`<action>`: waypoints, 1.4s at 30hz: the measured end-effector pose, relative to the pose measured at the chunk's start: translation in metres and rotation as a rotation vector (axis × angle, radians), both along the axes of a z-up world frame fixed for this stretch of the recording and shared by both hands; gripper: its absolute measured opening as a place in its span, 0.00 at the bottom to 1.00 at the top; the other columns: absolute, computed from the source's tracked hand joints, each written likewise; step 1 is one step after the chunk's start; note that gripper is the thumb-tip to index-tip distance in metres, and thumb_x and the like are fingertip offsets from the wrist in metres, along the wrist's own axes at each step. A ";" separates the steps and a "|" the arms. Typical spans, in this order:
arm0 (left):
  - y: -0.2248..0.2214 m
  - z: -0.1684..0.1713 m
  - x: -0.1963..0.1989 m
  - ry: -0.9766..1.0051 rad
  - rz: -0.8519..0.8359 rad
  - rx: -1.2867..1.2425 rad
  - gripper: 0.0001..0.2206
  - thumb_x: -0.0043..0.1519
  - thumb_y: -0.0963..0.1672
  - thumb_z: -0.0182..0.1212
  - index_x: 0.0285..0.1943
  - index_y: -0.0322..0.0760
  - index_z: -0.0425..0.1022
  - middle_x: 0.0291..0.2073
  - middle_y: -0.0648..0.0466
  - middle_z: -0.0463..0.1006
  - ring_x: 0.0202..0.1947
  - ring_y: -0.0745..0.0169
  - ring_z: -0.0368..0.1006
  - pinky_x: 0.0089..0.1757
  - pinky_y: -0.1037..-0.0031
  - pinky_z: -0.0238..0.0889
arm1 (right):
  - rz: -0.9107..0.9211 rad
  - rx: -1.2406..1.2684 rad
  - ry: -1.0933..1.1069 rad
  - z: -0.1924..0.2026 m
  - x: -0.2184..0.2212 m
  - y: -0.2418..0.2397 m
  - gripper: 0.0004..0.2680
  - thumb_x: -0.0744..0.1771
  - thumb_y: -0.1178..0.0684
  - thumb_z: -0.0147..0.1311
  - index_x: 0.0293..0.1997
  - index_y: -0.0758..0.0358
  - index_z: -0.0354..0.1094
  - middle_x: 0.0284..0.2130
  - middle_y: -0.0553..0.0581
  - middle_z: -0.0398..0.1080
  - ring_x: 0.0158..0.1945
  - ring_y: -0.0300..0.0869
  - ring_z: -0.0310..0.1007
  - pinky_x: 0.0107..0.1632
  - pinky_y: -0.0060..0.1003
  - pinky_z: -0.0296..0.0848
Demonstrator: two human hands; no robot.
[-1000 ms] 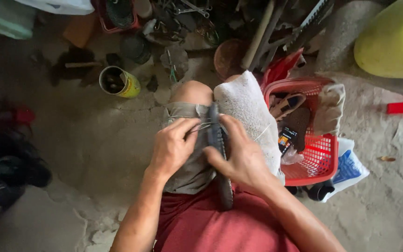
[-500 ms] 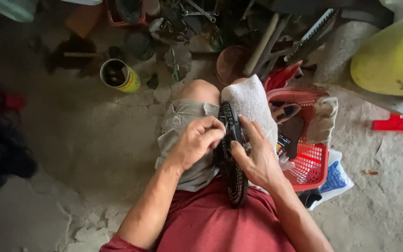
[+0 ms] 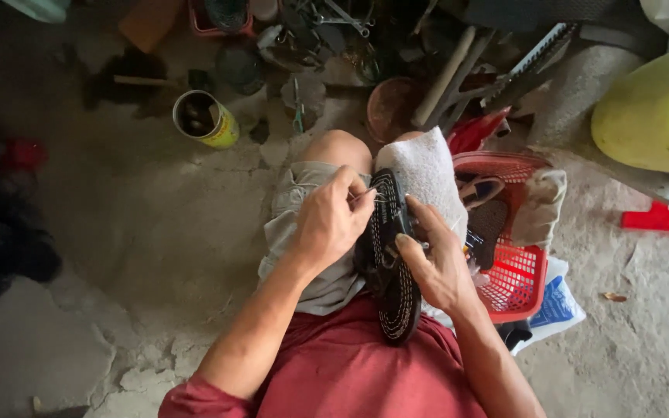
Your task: Hand-sewing the outer sole of a black sandal using a needle and thick white thread in a workshop environment.
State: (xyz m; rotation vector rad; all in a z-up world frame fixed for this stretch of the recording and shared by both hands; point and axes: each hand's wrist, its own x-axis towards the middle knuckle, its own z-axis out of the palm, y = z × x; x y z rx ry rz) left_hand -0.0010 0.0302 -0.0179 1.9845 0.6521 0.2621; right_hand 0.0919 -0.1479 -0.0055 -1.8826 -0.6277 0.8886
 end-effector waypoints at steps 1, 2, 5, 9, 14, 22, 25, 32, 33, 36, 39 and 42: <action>0.001 0.001 0.005 0.048 -0.015 0.027 0.06 0.61 0.44 0.61 0.38 0.38 0.72 0.25 0.45 0.77 0.27 0.37 0.78 0.30 0.49 0.68 | -0.024 0.009 0.033 0.000 0.001 -0.001 0.25 0.65 0.51 0.50 0.71 0.71 0.56 0.55 0.70 0.64 0.52 0.61 0.74 0.46 0.54 0.79; 0.001 0.006 0.003 0.051 -0.022 0.025 0.06 0.61 0.44 0.61 0.38 0.38 0.72 0.25 0.45 0.77 0.27 0.37 0.78 0.30 0.49 0.68 | -0.031 0.007 0.036 -0.004 0.001 -0.004 0.25 0.65 0.51 0.50 0.71 0.71 0.56 0.55 0.70 0.64 0.52 0.61 0.74 0.46 0.54 0.79; -0.001 0.009 -0.003 0.143 -0.188 0.156 0.04 0.63 0.43 0.54 0.44 0.50 0.73 0.31 0.47 0.77 0.30 0.34 0.78 0.33 0.47 0.71 | -0.082 0.053 0.102 -0.015 0.000 -0.011 0.25 0.65 0.53 0.51 0.71 0.71 0.56 0.55 0.66 0.64 0.49 0.54 0.75 0.42 0.49 0.80; -0.008 -0.009 -0.004 0.027 -0.202 0.466 0.11 0.62 0.38 0.56 0.47 0.48 0.79 0.29 0.55 0.73 0.20 0.55 0.74 0.25 0.67 0.70 | -0.038 0.009 0.042 -0.018 0.001 -0.011 0.25 0.65 0.52 0.51 0.71 0.72 0.56 0.55 0.67 0.64 0.47 0.55 0.76 0.40 0.49 0.81; -0.014 -0.025 0.004 0.026 -0.246 0.525 0.13 0.63 0.37 0.55 0.52 0.45 0.78 0.30 0.55 0.74 0.23 0.56 0.76 0.24 0.70 0.70 | -0.039 -0.008 0.042 -0.008 0.001 -0.007 0.26 0.65 0.51 0.51 0.72 0.73 0.55 0.55 0.70 0.64 0.46 0.58 0.76 0.39 0.52 0.81; -0.017 0.008 -0.015 0.176 -0.138 0.108 0.05 0.63 0.45 0.58 0.45 0.46 0.78 0.33 0.48 0.77 0.35 0.37 0.79 0.34 0.50 0.72 | 0.019 -0.142 -0.032 0.023 -0.003 -0.001 0.25 0.67 0.45 0.51 0.70 0.71 0.58 0.51 0.72 0.67 0.43 0.61 0.78 0.35 0.51 0.85; -0.018 0.014 -0.014 0.242 -0.143 0.020 0.06 0.62 0.46 0.57 0.43 0.47 0.77 0.31 0.48 0.77 0.35 0.37 0.79 0.35 0.51 0.72 | 0.038 -0.258 -0.056 0.029 -0.004 -0.010 0.25 0.66 0.44 0.54 0.69 0.67 0.61 0.51 0.70 0.69 0.39 0.57 0.79 0.34 0.50 0.84; -0.016 0.011 -0.011 0.247 -0.106 -0.197 0.07 0.60 0.49 0.58 0.38 0.45 0.75 0.24 0.50 0.77 0.30 0.45 0.79 0.33 0.56 0.69 | 0.099 -0.303 -0.063 0.016 0.001 -0.021 0.23 0.67 0.41 0.53 0.66 0.61 0.65 0.38 0.71 0.76 0.37 0.62 0.80 0.32 0.55 0.75; -0.014 0.010 -0.014 0.258 -0.126 -0.214 0.07 0.60 0.49 0.58 0.38 0.45 0.76 0.25 0.49 0.79 0.31 0.44 0.79 0.34 0.55 0.70 | 0.083 -0.298 -0.046 0.016 0.000 -0.022 0.22 0.67 0.40 0.53 0.66 0.61 0.65 0.38 0.71 0.77 0.36 0.61 0.80 0.32 0.54 0.76; -0.009 0.017 -0.020 0.308 -0.168 -0.238 0.08 0.60 0.49 0.57 0.39 0.45 0.76 0.27 0.47 0.81 0.34 0.43 0.81 0.36 0.55 0.71 | 0.063 -0.286 -0.004 0.024 0.002 -0.021 0.22 0.67 0.40 0.53 0.65 0.62 0.67 0.37 0.71 0.77 0.36 0.60 0.80 0.33 0.52 0.79; -0.008 0.018 -0.025 0.326 -0.186 -0.266 0.10 0.61 0.49 0.56 0.40 0.42 0.77 0.30 0.44 0.82 0.36 0.39 0.81 0.37 0.53 0.71 | -0.034 -0.259 0.001 0.027 0.005 -0.028 0.18 0.67 0.42 0.55 0.54 0.67 0.72 0.36 0.72 0.76 0.37 0.61 0.80 0.38 0.55 0.78; -0.006 0.023 -0.027 0.297 -0.186 -0.294 0.11 0.61 0.49 0.56 0.40 0.39 0.76 0.30 0.42 0.82 0.35 0.37 0.81 0.37 0.52 0.70 | -0.240 -0.181 -0.031 0.003 0.024 -0.057 0.11 0.69 0.47 0.58 0.40 0.66 0.75 0.26 0.63 0.69 0.33 0.49 0.70 0.36 0.44 0.70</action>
